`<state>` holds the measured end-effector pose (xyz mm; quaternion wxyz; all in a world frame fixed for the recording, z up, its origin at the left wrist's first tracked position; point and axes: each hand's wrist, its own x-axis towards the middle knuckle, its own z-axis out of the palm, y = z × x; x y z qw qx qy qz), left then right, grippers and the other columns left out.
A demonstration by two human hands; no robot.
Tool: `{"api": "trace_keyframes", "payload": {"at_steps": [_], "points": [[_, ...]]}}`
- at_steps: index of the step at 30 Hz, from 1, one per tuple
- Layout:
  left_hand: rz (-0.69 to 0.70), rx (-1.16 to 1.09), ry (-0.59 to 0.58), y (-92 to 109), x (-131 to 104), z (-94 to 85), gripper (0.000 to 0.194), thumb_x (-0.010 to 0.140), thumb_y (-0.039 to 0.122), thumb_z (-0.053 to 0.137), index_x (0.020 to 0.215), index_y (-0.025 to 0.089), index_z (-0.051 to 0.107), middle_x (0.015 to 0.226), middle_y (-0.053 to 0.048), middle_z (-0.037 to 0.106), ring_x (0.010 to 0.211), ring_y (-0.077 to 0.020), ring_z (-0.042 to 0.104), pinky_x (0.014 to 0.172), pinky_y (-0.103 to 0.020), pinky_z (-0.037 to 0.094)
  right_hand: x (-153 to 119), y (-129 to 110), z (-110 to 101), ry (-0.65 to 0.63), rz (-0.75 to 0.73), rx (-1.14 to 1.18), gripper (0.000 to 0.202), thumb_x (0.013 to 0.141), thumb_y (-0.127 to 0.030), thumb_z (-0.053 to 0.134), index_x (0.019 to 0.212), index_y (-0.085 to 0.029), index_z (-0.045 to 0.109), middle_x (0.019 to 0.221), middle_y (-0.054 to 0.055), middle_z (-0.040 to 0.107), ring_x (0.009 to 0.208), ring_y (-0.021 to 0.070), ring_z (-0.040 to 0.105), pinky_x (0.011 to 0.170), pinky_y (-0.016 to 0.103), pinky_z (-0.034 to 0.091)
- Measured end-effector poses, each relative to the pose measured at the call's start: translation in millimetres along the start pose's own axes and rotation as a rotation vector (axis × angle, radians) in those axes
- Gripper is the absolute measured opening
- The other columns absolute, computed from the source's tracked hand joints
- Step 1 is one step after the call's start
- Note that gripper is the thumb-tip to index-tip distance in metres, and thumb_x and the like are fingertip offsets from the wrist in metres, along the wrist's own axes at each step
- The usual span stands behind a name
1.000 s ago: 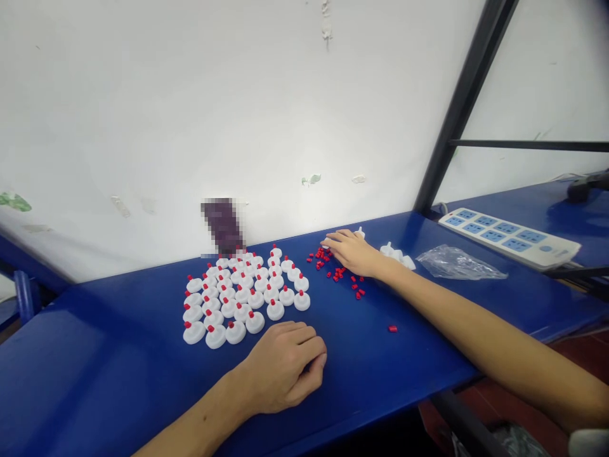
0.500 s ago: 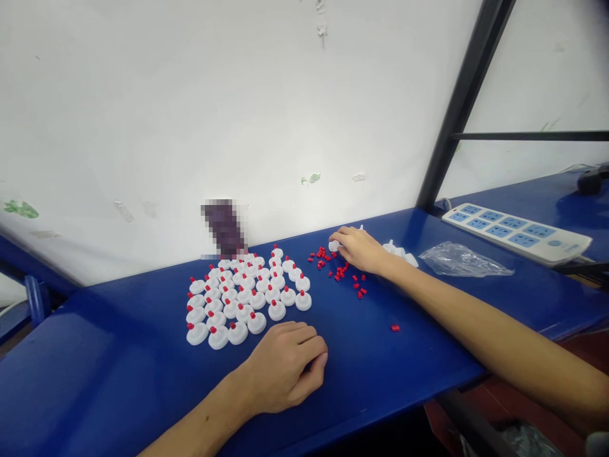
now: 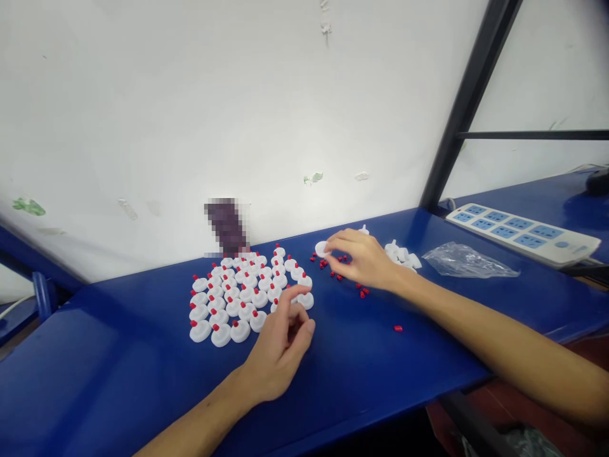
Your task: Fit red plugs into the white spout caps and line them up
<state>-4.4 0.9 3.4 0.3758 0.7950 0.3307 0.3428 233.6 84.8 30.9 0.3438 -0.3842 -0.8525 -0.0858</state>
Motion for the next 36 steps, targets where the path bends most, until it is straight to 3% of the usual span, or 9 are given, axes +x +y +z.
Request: {"api": "trace_keyframes", "payload": {"at_steps": [4, 7, 10, 15, 19, 22, 27, 32, 36], "points": [[-0.045, -0.106, 0.126, 0.9, 1.5, 0.2, 0.045, 0.097, 0.032, 0.048, 0.137, 0.027, 0.028, 0.08, 0.004, 0.044, 0.062, -0.0101, 0.04, 0.055, -0.022, 0.033, -10.4, -45.3, -5.1, 0.06, -0.262, 0.157, 0.009, 0.086, -0.02, 0.053, 0.09, -0.019, 0.062, 0.09, 0.007, 0.07, 0.08, 0.0187, 0.062, 0.074, 0.032, 0.047], [-0.068, -0.135, 0.062, 7.1, 1.4, 1.0, 0.042, 0.094, 0.038, 0.055, 0.131, 0.025, 0.037, 0.085, 0.002, 0.049, 0.07, -0.0121, 0.046, 0.06, -0.024, 0.038, -17.7, -65.4, -1.3, 0.026, -0.446, 0.16, 0.011, 0.082, -0.022, 0.054, 0.092, -0.019, 0.059, 0.081, 0.005, 0.068, 0.069, 0.0178, 0.059, 0.063, 0.031, 0.043], [-0.099, -0.118, -0.007, 13.5, 1.3, 3.0, 0.027, 0.097, 0.037, 0.051, 0.12, 0.024, 0.045, 0.089, 0.001, 0.054, 0.076, -0.0134, 0.048, 0.067, -0.026, 0.041, -21.1, -69.6, 4.4, 0.0, -0.504, 0.15, 0.018, 0.083, -0.021, 0.053, 0.1, -0.019, 0.056, 0.086, 0.005, 0.07, 0.066, 0.0174, 0.057, 0.062, 0.031, 0.042], [-0.14, 0.017, 0.113, 10.8, 1.1, 9.4, 0.029, 0.103, 0.035, 0.036, 0.129, 0.022, 0.041, 0.077, 0.003, 0.048, 0.067, -0.0133, 0.043, 0.064, -0.028, 0.037, -17.6, -55.9, -1.4, -0.107, -0.296, 0.359, 0.027, 0.086, -0.028, 0.063, 0.109, -0.021, 0.051, 0.104, 0.006, 0.068, 0.088, 0.0179, 0.061, 0.079, 0.032, 0.045], [-0.188, -0.015, 0.168, 3.9, -4.6, 12.4, 0.036, 0.104, 0.04, 0.029, 0.133, 0.022, 0.039, 0.066, 0.006, 0.038, 0.058, -0.0132, 0.038, 0.058, -0.026, 0.032, -11.1, -34.1, -12.0, -0.184, -0.091, 0.405, 0.01, 0.091, -0.027, 0.057, 0.091, -0.021, 0.049, 0.095, 0.005, 0.061, 0.085, 0.017, 0.055, 0.076, 0.03, 0.044], [-0.198, -0.075, 0.127, 2.3, -10.0, 11.2, 0.037, 0.103, 0.046, 0.027, 0.123, 0.022, 0.047, 0.062, 0.006, 0.031, 0.053, -0.0124, 0.029, 0.052, -0.026, 0.026, -9.0, -14.5, -11.7, -0.177, -0.026, 0.248, 0.018, 0.09, -0.029, 0.059, 0.08, -0.02, 0.048, 0.082, 0.002, 0.056, 0.072, 0.0154, 0.05, 0.066, 0.028, 0.04], [-0.153, -0.084, 0.13, 2.5, -10.3, 7.6, 0.044, 0.102, 0.051, 0.024, 0.087, 0.02, 0.051, 0.062, 0.005, 0.03, 0.055, -0.0122, 0.029, 0.052, -0.027, 0.025, -11.4, 5.7, -0.2, -0.375, -0.028, -0.175, 0.018, 0.089, -0.037, 0.059, 0.094, -0.021, 0.065, 0.102, 0.009, 0.058, 0.088, 0.0237, 0.054, 0.074, 0.035, 0.04], [-0.131, -0.062, 0.156, 3.9, -6.4, 6.6, 0.045, 0.102, 0.051, 0.02, 0.077, 0.02, 0.041, 0.062, 0.004, 0.031, 0.056, -0.0133, 0.029, 0.054, -0.029, 0.026, -13.9, 9.6, 9.1, -0.439, 0.067, -0.209, 0.024, 0.093, -0.041, 0.054, 0.097, -0.022, 0.07, 0.098, 0.009, 0.06, 0.093, 0.0268, 0.055, 0.079, 0.039, 0.04], [-0.134, -0.037, 0.162, 4.1, -6.1, 6.7, 0.044, 0.102, 0.05, 0.02, 0.076, 0.02, 0.04, 0.062, 0.003, 0.03, 0.057, -0.014, 0.03, 0.055, -0.029, 0.026, -15.1, 12.1, 14.4, -0.457, 0.061, -0.174, 0.018, 0.093, -0.031, 0.054, 0.092, -0.022, 0.07, 0.095, 0.008, 0.063, 0.09, 0.0249, 0.055, 0.082, 0.04, 0.038]]}}
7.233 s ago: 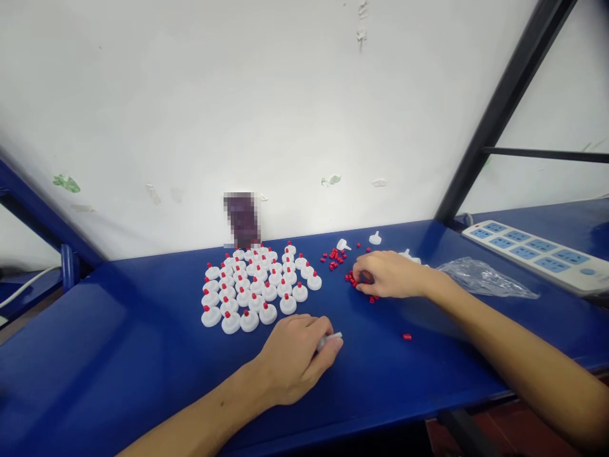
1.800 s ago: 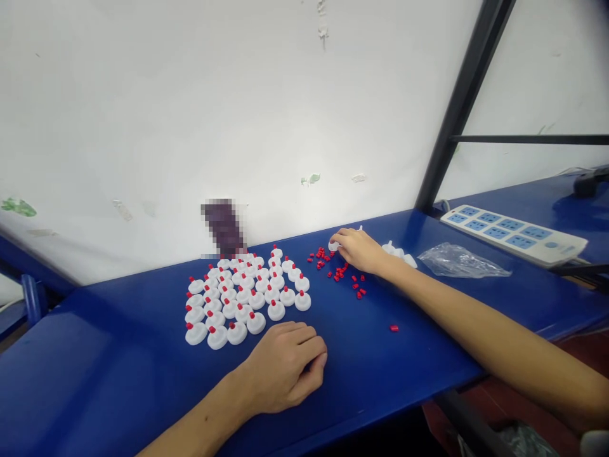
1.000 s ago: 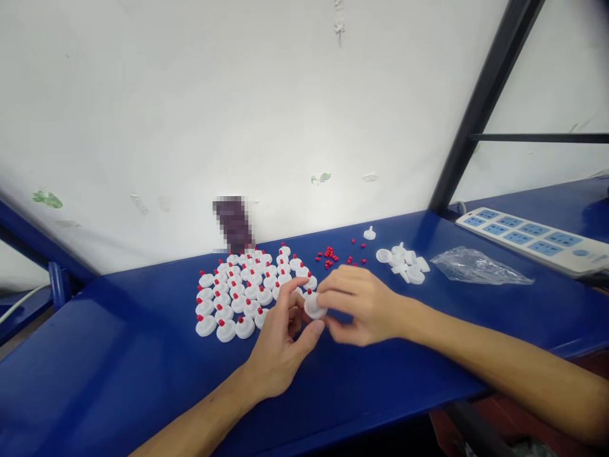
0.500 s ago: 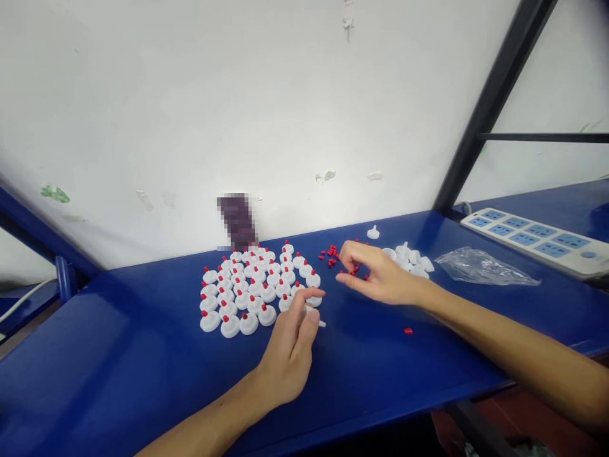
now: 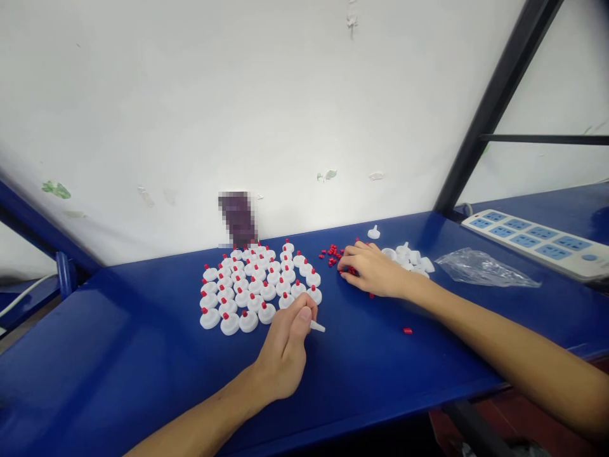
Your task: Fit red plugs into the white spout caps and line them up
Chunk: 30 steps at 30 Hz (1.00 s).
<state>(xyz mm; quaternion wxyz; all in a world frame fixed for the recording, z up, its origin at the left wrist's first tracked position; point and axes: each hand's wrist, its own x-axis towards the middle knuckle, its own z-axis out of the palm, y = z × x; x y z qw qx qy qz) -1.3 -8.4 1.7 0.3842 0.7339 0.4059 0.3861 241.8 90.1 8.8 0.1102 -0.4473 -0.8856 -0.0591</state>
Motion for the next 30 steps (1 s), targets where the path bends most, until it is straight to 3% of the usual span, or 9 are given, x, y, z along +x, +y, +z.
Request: {"api": "trace_keyframes", "payload": {"at_steps": [6, 11, 15, 18, 25, 30], "points": [[-0.002, -0.029, -0.006, -3.5, 0.3, 0.6, 0.042, 0.102, 0.05, 0.022, 0.077, 0.021, 0.038, 0.063, 0.004, 0.029, 0.057, -0.0133, 0.027, 0.054, -0.028, 0.025, -0.7, -8.7, -7.7, 0.074, -0.073, 0.043, 0.013, 0.094, -0.024, 0.053, 0.09, -0.02, 0.065, 0.097, 0.008, 0.065, 0.089, 0.0238, 0.054, 0.079, 0.038, 0.038], [-0.001, -0.094, 0.042, -8.2, -1.6, 2.0, 0.033, 0.102, 0.052, 0.026, 0.095, 0.022, 0.04, 0.068, 0.005, 0.031, 0.06, -0.013, 0.029, 0.056, -0.027, 0.027, -6.6, -40.7, -20.1, 0.329, -0.186, 0.342, 0.008, 0.093, -0.022, 0.055, 0.096, -0.018, 0.061, 0.088, 0.004, 0.069, 0.08, 0.0181, 0.061, 0.079, 0.035, 0.039], [0.017, -0.129, 0.077, -10.1, -1.5, 2.8, 0.032, 0.103, 0.05, 0.024, 0.097, 0.022, 0.039, 0.072, 0.004, 0.035, 0.062, -0.0128, 0.031, 0.058, -0.027, 0.029, -14.1, -69.1, -23.7, 0.517, -0.381, 0.54, 0.011, 0.088, -0.014, 0.059, 0.097, -0.019, 0.064, 0.079, 0.001, 0.071, 0.071, 0.0148, 0.064, 0.075, 0.033, 0.045], [0.042, -0.18, 0.071, -10.8, -0.8, 3.4, 0.032, 0.103, 0.05, 0.025, 0.095, 0.022, 0.038, 0.071, 0.004, 0.035, 0.062, -0.0124, 0.031, 0.059, -0.028, 0.029, -18.2, -80.4, -25.1, 0.534, -0.446, 0.642, 0.016, 0.088, -0.01, 0.059, 0.1, -0.018, 0.065, 0.083, 0.003, 0.073, 0.073, 0.014, 0.065, 0.071, 0.029, 0.05], [0.058, -0.23, 0.02, -9.6, -5.1, 5.7, 0.032, 0.103, 0.051, 0.025, 0.097, 0.022, 0.037, 0.07, 0.005, 0.036, 0.061, -0.0121, 0.03, 0.057, -0.027, 0.028, -19.9, -80.2, -25.5, 0.517, -0.4, 0.7, 0.014, 0.088, -0.012, 0.06, 0.097, -0.017, 0.069, 0.08, 0.003, 0.073, 0.072, 0.0134, 0.066, 0.068, 0.028, 0.054], [0.058, -0.175, -0.029, -6.6, -0.7, -0.6, 0.036, 0.102, 0.052, 0.028, 0.092, 0.021, 0.041, 0.065, 0.006, 0.034, 0.058, -0.0114, 0.028, 0.056, -0.027, 0.025, -22.0, -78.3, -19.3, 0.579, -0.391, 0.672, 0.028, 0.088, -0.015, 0.066, 0.116, -0.017, 0.063, 0.088, 0.003, 0.076, 0.076, 0.0134, 0.069, 0.069, 0.026, 0.055]]}}
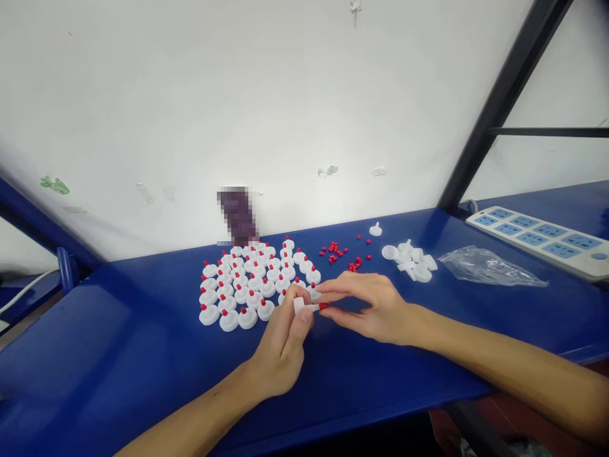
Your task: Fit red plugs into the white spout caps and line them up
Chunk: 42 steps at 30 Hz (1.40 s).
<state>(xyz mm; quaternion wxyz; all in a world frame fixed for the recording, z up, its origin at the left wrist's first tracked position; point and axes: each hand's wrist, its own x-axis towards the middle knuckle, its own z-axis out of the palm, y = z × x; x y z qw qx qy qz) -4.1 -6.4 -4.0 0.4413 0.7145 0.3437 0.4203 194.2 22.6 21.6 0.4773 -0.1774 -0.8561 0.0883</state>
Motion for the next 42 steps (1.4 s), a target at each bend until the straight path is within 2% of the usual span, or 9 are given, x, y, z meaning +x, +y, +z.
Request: {"api": "trace_keyframes", "payload": {"at_steps": [3, 6, 12, 15, 21, 25, 31, 36, 42], "points": [[0.005, 0.056, 0.003, 0.8, 5.5, -6.8, 0.044, 0.1, 0.055, 0.032, 0.076, 0.019, 0.041, 0.059, 0.006, 0.029, 0.054, -0.0102, 0.025, 0.053, -0.027, 0.021, -2.1, 2.9, 0.6, -0.022, -0.054, -0.032, 0.028, 0.09, -0.019, 0.065, 0.118, -0.016, 0.061, 0.087, 0.003, 0.076, 0.075, 0.014, 0.068, 0.07, 0.027, 0.055], [0.01, 0.073, 0.0, 1.8, 7.2, -10.2, 0.049, 0.1, 0.056, 0.032, 0.069, 0.019, 0.039, 0.057, 0.006, 0.028, 0.052, -0.0099, 0.025, 0.052, -0.028, 0.02, -1.2, 4.1, 0.6, -0.131, -0.128, -0.11, 0.014, 0.096, -0.025, 0.057, 0.102, -0.015, 0.065, 0.077, 0.004, 0.071, 0.067, 0.014, 0.062, 0.066, 0.027, 0.051], [0.028, 0.114, 0.071, 0.5, 0.5, -3.0, 0.038, 0.103, 0.05, 0.025, 0.085, 0.02, 0.042, 0.064, 0.005, 0.033, 0.056, -0.0123, 0.029, 0.055, -0.028, 0.025, 2.0, -2.4, 3.8, -0.292, -0.151, -0.372, 0.03, 0.103, -0.021, 0.036, 0.085, -0.013, 0.059, 0.074, 0.006, 0.061, 0.066, 0.0156, 0.05, 0.065, 0.029, 0.042], [0.031, 0.103, 0.13, -2.4, -1.4, 2.3, 0.035, 0.103, 0.049, 0.024, 0.092, 0.021, 0.041, 0.067, 0.005, 0.031, 0.058, -0.013, 0.029, 0.056, -0.029, 0.026, 1.8, -4.7, 5.7, -0.307, -0.159, -0.441, 0.031, 0.103, -0.019, 0.034, 0.083, -0.013, 0.057, 0.071, 0.004, 0.056, 0.063, 0.0156, 0.044, 0.062, 0.03, 0.036], [0.037, -0.067, 0.176, -4.3, -4.2, 13.0, 0.033, 0.102, 0.048, 0.026, 0.086, 0.022, 0.037, 0.075, 0.002, 0.037, 0.06, -0.0124, 0.033, 0.053, -0.027, 0.031, -0.3, -5.7, 10.6, -0.309, -0.166, -0.481, 0.031, 0.102, -0.018, 0.031, 0.079, -0.016, 0.051, 0.069, 0.002, 0.052, 0.063, 0.0157, 0.042, 0.061, 0.03, 0.031], [0.042, -0.16, 0.192, -6.0, -9.0, 18.5, 0.032, 0.102, 0.048, 0.027, 0.085, 0.022, 0.036, 0.076, 0.002, 0.037, 0.059, -0.012, 0.034, 0.05, -0.025, 0.031, -0.2, -10.9, 13.3, -0.355, -0.117, -0.338, 0.029, 0.101, -0.017, 0.027, 0.079, -0.018, 0.046, 0.072, 0.004, 0.052, 0.065, 0.0161, 0.042, 0.063, 0.03, 0.035], [0.119, -0.036, 0.246, -6.5, -12.8, 17.2, 0.031, 0.102, 0.047, 0.027, 0.086, 0.022, 0.037, 0.077, 0.0, 0.04, 0.065, -0.0147, 0.038, 0.057, -0.028, 0.035, 2.0, -21.2, 10.7, -0.463, 0.231, 0.125, 0.026, 0.104, -0.025, 0.028, 0.08, -0.021, 0.035, 0.073, -0.002, 0.044, 0.062, 0.0119, 0.036, 0.06, 0.026, 0.034], [0.31, 0.096, 0.247, -9.0, -11.8, 13.6, 0.025, 0.1, 0.044, 0.032, 0.089, 0.022, 0.038, 0.075, 0.002, 0.038, 0.064, -0.0146, 0.036, 0.06, -0.031, 0.032, 4.7, -28.0, 6.3, -0.518, 0.386, 0.307, 0.03, 0.105, -0.031, 0.03, 0.077, -0.02, 0.033, 0.068, -0.005, 0.037, 0.06, 0.01, 0.032, 0.058, 0.025, 0.03], [0.491, 0.197, 0.207, -17.2, -8.0, 8.7, 0.017, 0.097, 0.039, 0.037, 0.094, 0.022, 0.038, 0.073, 0.003, 0.036, 0.057, -0.013, 0.033, 0.052, -0.029, 0.027, 4.1, -31.0, 4.4, -0.528, 0.579, 0.629, 0.04, 0.104, -0.045, 0.032, 0.073, -0.019, 0.037, 0.066, -0.005, 0.036, 0.06, 0.0093, 0.033, 0.057, 0.025, 0.03]]}}
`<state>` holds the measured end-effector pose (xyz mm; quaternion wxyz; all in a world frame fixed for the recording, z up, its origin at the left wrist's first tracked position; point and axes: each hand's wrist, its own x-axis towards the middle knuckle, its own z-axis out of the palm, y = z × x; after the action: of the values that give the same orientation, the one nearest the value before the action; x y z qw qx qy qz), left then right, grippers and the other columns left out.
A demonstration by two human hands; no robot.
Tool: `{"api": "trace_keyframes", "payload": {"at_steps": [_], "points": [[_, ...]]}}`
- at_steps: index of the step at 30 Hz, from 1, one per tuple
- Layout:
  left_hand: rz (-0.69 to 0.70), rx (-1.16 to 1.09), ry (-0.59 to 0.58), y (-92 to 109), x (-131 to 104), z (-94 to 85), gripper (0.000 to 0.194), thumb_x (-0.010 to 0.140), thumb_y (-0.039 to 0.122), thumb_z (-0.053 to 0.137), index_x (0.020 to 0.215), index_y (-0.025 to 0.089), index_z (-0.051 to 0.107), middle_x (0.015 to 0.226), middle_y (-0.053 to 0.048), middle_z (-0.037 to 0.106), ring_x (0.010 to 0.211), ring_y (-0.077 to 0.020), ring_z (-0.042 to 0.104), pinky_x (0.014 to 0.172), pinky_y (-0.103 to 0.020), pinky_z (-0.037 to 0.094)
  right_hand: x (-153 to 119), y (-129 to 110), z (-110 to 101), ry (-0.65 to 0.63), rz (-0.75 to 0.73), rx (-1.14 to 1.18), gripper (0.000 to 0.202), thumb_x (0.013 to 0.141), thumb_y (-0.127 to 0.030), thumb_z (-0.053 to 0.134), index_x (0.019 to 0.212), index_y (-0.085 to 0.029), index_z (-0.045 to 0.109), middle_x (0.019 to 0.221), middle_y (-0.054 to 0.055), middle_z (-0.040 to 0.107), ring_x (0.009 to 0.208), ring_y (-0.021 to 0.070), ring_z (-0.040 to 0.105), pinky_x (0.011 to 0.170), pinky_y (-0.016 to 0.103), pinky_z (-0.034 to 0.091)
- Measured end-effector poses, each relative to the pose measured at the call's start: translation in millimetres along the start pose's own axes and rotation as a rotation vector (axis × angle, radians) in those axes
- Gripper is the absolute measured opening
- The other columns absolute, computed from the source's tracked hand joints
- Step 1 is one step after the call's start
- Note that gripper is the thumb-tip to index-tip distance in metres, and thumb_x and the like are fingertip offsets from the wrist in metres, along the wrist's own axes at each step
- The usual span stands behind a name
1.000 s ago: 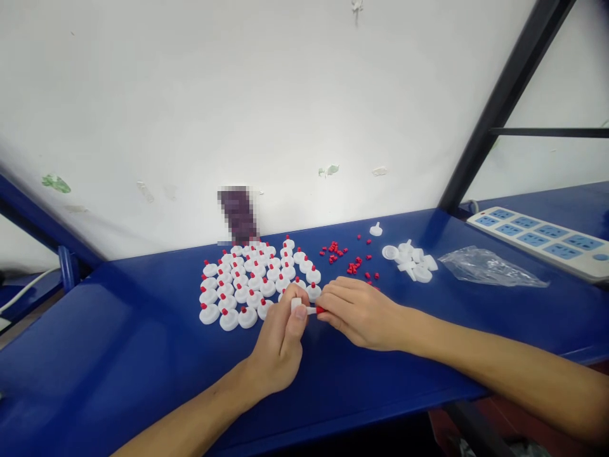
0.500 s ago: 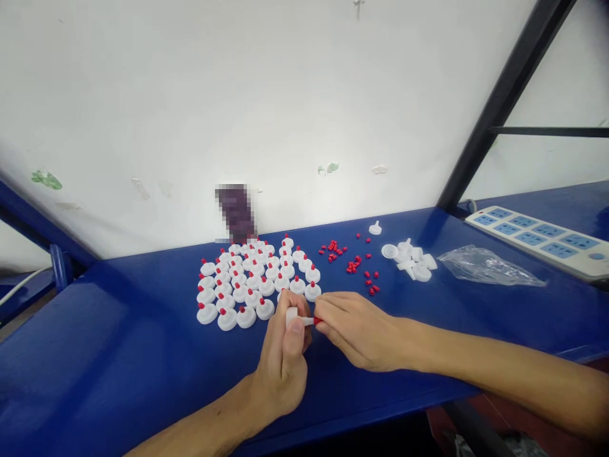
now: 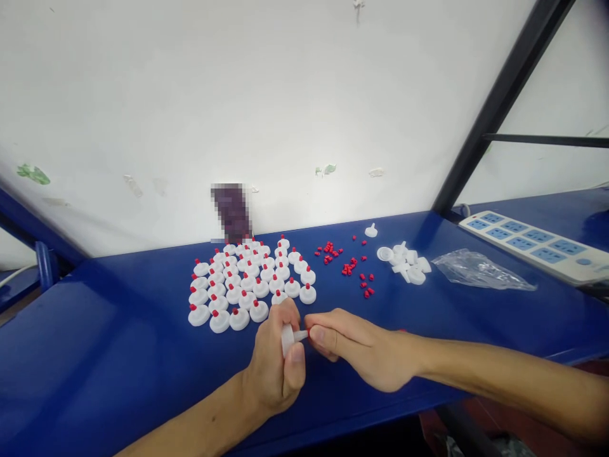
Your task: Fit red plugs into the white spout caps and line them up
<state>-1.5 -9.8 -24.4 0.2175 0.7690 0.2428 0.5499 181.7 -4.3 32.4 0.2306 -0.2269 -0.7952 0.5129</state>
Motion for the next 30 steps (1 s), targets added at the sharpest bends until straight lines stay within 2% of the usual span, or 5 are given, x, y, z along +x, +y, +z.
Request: {"api": "trace_keyframes", "payload": {"at_steps": [4, 8, 18, 26, 30], "points": [[0.14, 0.098, -0.083, -0.5, 2.7, -5.3, 0.015, 0.095, 0.037, 0.04, 0.092, 0.023, 0.036, 0.07, 0.004, 0.034, 0.054, -0.0122, 0.034, 0.049, -0.027, 0.025, -1.6, 4.4, 4.0, -0.129, 0.061, 0.312, 0.045, 0.1, -0.053, 0.039, 0.071, -0.019, 0.038, 0.063, -0.006, 0.034, 0.057, 0.0088, 0.032, 0.054, 0.025, 0.03], [0.184, 0.199, -0.136, 2.8, 11.0, -10.3, 0.011, 0.092, 0.032, 0.04, 0.092, 0.023, 0.035, 0.069, 0.003, 0.037, 0.053, -0.0127, 0.037, 0.049, -0.027, 0.029, 1.6, 7.8, 0.4, -0.09, 0.075, 0.375, 0.046, 0.097, -0.054, 0.044, 0.068, -0.02, 0.037, 0.061, -0.007, 0.031, 0.056, 0.0086, 0.029, 0.052, 0.024, 0.029], [0.035, 0.656, -0.315, 15.5, 19.7, -8.6, 0.033, 0.087, 0.022, 0.05, 0.12, 0.021, 0.047, 0.106, -0.01, 0.055, 0.087, -0.0232, 0.059, 0.069, -0.034, 0.05, 2.0, 17.6, -44.7, 0.177, -0.162, -0.63, 0.03, 0.091, -0.02, 0.042, 0.063, -0.018, 0.033, 0.06, -0.005, 0.037, 0.055, 0.009, 0.031, 0.057, 0.026, 0.023], [-0.13, 0.619, -0.551, 15.0, 18.5, -6.3, 0.054, 0.093, 0.026, 0.045, 0.145, 0.024, 0.03, 0.102, -0.007, 0.063, 0.083, -0.0235, 0.064, 0.07, -0.038, 0.053, 7.7, 17.9, -60.7, 0.192, 0.098, -1.196, 0.022, 0.081, -0.021, 0.045, 0.06, -0.016, 0.047, 0.062, 0.003, 0.057, 0.056, 0.0123, 0.043, 0.055, 0.03, 0.015], [-0.131, 0.588, -0.644, 16.2, 18.9, -5.6, 0.031, 0.094, 0.025, 0.042, 0.123, 0.021, 0.054, 0.099, -0.007, 0.061, 0.08, -0.0216, 0.062, 0.07, -0.037, 0.051, 13.9, 23.2, -61.7, 0.192, 0.21, -1.261, 0.025, 0.087, -0.025, 0.045, 0.066, -0.016, 0.055, 0.07, 0.005, 0.065, 0.061, 0.0153, 0.053, 0.056, 0.031, 0.017]]}}
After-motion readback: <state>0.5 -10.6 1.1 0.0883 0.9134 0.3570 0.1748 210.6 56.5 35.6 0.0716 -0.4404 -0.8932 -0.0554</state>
